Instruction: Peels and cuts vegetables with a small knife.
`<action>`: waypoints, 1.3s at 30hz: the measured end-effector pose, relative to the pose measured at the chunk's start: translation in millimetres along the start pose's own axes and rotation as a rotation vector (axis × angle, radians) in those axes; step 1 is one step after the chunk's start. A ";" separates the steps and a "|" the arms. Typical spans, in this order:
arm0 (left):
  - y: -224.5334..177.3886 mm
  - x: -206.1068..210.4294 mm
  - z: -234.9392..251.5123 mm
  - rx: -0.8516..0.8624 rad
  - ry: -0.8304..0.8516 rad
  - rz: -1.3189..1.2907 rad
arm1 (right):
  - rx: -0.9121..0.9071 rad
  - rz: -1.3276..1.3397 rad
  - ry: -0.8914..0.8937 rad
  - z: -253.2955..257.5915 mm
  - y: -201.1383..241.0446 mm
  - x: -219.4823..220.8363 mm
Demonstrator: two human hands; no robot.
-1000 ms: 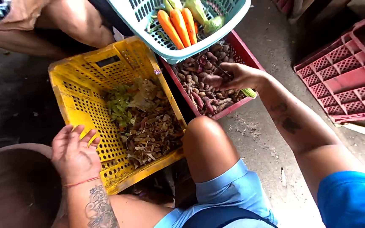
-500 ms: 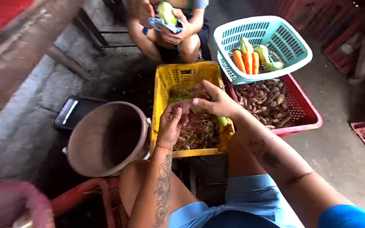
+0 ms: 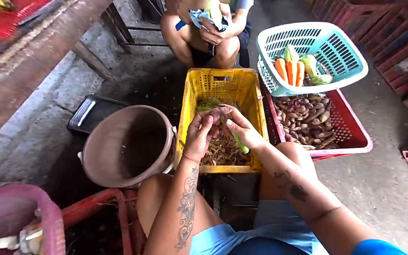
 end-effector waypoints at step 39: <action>22.6 -26.8 10.6 -0.186 -0.434 -0.217 | -0.150 -0.767 0.064 -4.7 -4.4 32.8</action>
Point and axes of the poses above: each hand's wrist, its own z-axis towards the middle knuckle, its own x-axis out of the palm, y = z × x, the point moved 8 cm from there along z, towards the middle knuckle, and after that the axes turned 7 degrees about y, right-handed, at the moved point
